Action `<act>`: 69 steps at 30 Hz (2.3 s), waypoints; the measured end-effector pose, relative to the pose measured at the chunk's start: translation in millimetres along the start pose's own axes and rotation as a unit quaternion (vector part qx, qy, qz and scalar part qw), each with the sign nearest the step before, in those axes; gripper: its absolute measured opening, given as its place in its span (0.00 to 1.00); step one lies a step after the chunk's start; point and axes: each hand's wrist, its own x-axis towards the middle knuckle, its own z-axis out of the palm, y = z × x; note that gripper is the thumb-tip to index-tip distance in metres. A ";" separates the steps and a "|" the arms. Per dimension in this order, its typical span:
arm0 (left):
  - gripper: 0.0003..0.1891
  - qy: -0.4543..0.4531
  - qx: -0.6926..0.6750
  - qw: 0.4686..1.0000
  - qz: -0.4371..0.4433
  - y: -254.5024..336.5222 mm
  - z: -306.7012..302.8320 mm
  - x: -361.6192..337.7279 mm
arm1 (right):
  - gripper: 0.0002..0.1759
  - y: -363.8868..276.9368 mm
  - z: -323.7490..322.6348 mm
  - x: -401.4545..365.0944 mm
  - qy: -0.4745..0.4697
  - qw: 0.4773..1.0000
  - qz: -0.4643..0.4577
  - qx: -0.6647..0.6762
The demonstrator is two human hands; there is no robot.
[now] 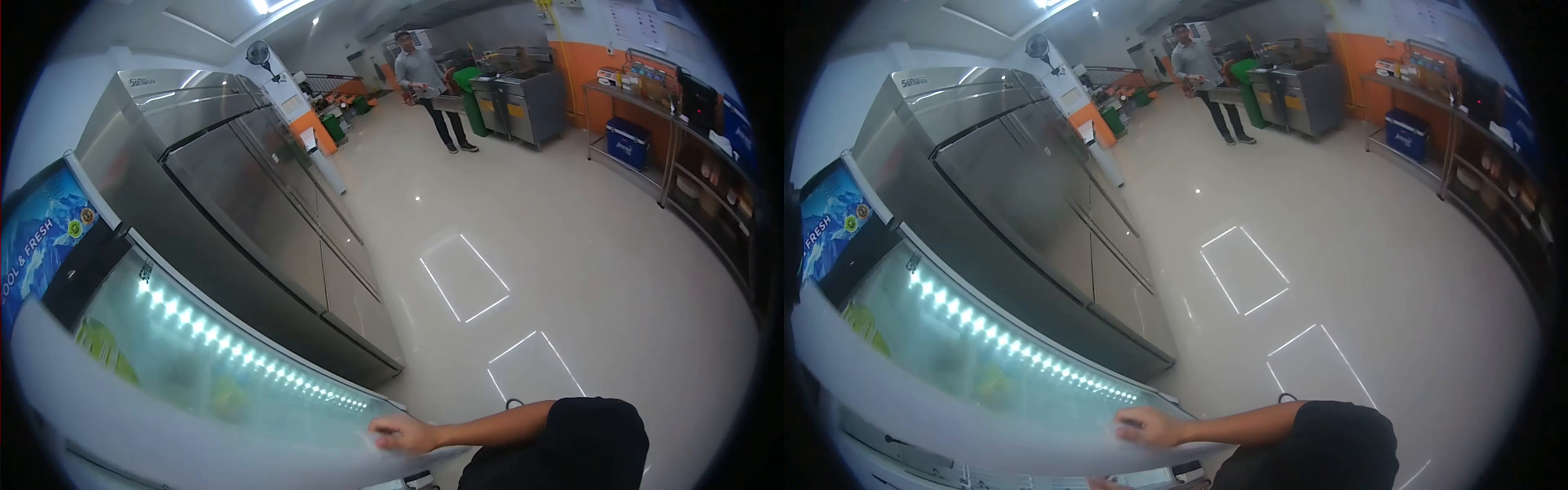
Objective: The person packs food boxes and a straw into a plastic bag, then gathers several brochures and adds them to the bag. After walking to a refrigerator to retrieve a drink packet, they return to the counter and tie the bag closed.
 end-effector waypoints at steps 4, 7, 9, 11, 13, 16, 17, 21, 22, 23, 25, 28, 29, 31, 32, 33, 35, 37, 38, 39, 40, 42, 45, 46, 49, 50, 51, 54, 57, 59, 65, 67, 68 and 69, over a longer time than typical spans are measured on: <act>0.23 -0.279 -0.190 0.936 -0.101 59.6 99.4 -74.3 | 0.27 16.2 -48.8 -27.5 0.110 0.994 0.025 0.011; 0.31 -0.498 -0.066 0.864 -0.019 61.3 131.0 -113.9 | 0.34 25.0 -84.4 -41.8 0.132 0.989 0.060 0.006; 0.33 -0.583 -0.028 0.812 0.005 40.9 146.8 -139.0 | 0.35 64.1 -118.2 -60.5 0.148 0.981 0.125 0.011; 0.34 -0.588 -0.024 0.808 -0.016 30.1 155.2 -161.6 | 0.34 93.6 -138.6 -67.5 0.162 0.973 0.149 0.066; 0.33 -0.518 -0.057 0.853 -0.040 21.6 150.8 -157.5 | 0.35 53.4 -135.4 -49.5 0.172 0.974 0.093 0.110; 0.24 -0.394 -0.050 0.914 -0.085 56.8 121.7 -102.0 | 0.47 67.3 -134.2 -61.1 0.204 0.970 0.095 0.091; 0.19 -0.261 -0.001 0.963 0.067 37.6 120.4 -80.5 | 0.47 67.0 -125.8 -73.4 0.201 0.967 0.117 0.099; 0.11 0.047 0.019 0.983 0.174 134.6 63.8 59.3 | 0.64 36.5 -123.2 -63.4 0.198 0.979 0.028 -0.047; 0.11 0.106 -0.060 0.987 0.103 153.9 54.1 91.2 | 0.69 34.5 -122.5 -60.4 0.196 0.977 -0.003 -0.087; 0.11 0.174 -0.005 0.973 0.151 170.5 39.2 122.2 | 0.67 48.9 -126.9 -70.3 0.193 0.972 0.007 -0.132; 0.16 0.236 0.045 0.953 0.184 157.8 18.9 206.0 | 0.65 70.4 -136.7 -81.4 0.134 0.983 0.051 -0.111; 0.26 0.232 0.130 0.948 0.176 120.3 11.8 296.7 | 0.59 107.4 -135.0 -95.1 0.120 0.985 0.054 -0.111; 0.32 0.200 0.160 0.957 0.134 126.8 14.1 313.8 | 0.56 119.8 -135.6 -97.2 0.164 0.977 0.015 -0.132; 0.38 0.177 0.124 0.966 0.143 140.4 17.4 322.7 | 0.56 143.2 -137.7 -104.2 0.195 0.966 -0.012 -0.169; 0.43 0.181 0.083 0.972 0.128 122.1 25.9 350.6 | 0.55 152.4 -139.5 -107.5 0.223 0.953 -0.029 -0.203; 0.48 0.186 0.041 0.975 0.113 104.1 34.3 378.3 | 0.57 160.1 -145.6 -111.7 0.198 0.951 -0.026 -0.236; 0.49 0.201 0.047 0.976 0.070 106.5 43.9 400.0 | 0.60 170.6 -151.1 -118.5 0.195 0.946 -0.024 -0.257; 0.51 0.217 0.055 0.974 0.020 119.4 48.4 397.7 | 0.61 174.6 -156.0 -122.3 0.196 0.950 -0.013 -0.244; 0.48 0.240 0.052 0.969 -0.019 134.1 51.2 386.8 | 0.61 181.1 -154.8 -122.9 0.205 0.959 -0.013 -0.195; 0.47 0.259 0.049 0.964 -0.036 139.0 49.6 384.5 | 0.60 188.2 -153.8 -124.4 0.215 0.966 -0.015 -0.145; 0.46 0.278 0.045 0.958 -0.053 143.4 48.0 382.5 | 0.59 199.7 -149.8 -125.3 0.229 0.971 -0.025 -0.069; 0.35 0.289 0.081 0.954 -0.023 129.1 46.7 386.3 | 0.57 177.3 -149.6 -122.1 0.223 0.973 0.006 0.061; 0.28 0.346 0.009 0.938 -0.021 127.3 38.0 372.7 | 0.53 164.9 -161.8 -122.1 0.182 0.982 0.047 -0.024; 0.28 0.352 0.012 0.936 -0.025 118.6 31.4 372.7 | 0.51 188.8 -166.4 -133.5 0.216 0.975 0.049 0.021; 0.20 0.326 -0.283 0.902 0.007 121.4 7.8 349.9 | 0.45 217.0 -187.9 -150.5 0.237 0.971 0.038 -0.006; 0.20 0.332 -0.280 0.901 0.005 148.0 0.1 319.0 | 0.44 216.6 -192.2 -149.7 0.222 0.974 0.018 -0.033; 0.20 0.294 -0.330 0.897 -0.012 175.5 -7.5 287.8 | 0.42 217.0 -196.8 -149.6 0.207 0.976 -0.003 -0.059; 0.20 0.225 -0.402 0.887 -0.031 192.6 -22.0 231.8 | 0.45 207.0 -204.6 -142.7 0.204 0.960 -0.059 -0.182; 0.21 0.158 -0.442 0.882 -0.039 189.9 -29.4 195.6 | 0.49 215.8 -213.1 -149.4 0.231 0.953 -0.052 -0.188; 0.21 0.128 -0.455 0.880 -0.049 195.0 -34.0 176.6 | 0.49 253.4 -244.0 -168.9 0.222 0.962 -0.046 -0.155; 0.22 0.018 -0.559 0.825 -0.079 190.3 -61.0 120.5 | 0.43 176.2 -215.8 -132.0 0.149 0.976 -0.055 -0.152; 0.22 -0.014 -0.559 0.823 -0.099 180.3 -72.9 107.1 | 0.47 122.6 -187.5 -96.8 0.152 0.983 -0.007 -0.106; 0.22 -0.015 -0.561 0.821 -0.103 171.5 -77.5 100.4 | 0.49 97.1 -170.5 -81.2 0.155 0.984 0.012 -0.086; 0.22 -0.010 -0.572 0.811 -0.125 162.9 -82.0 91.8 | 0.52 77.4 -154.5 -70.6 0.165 0.984 0.028 -0.066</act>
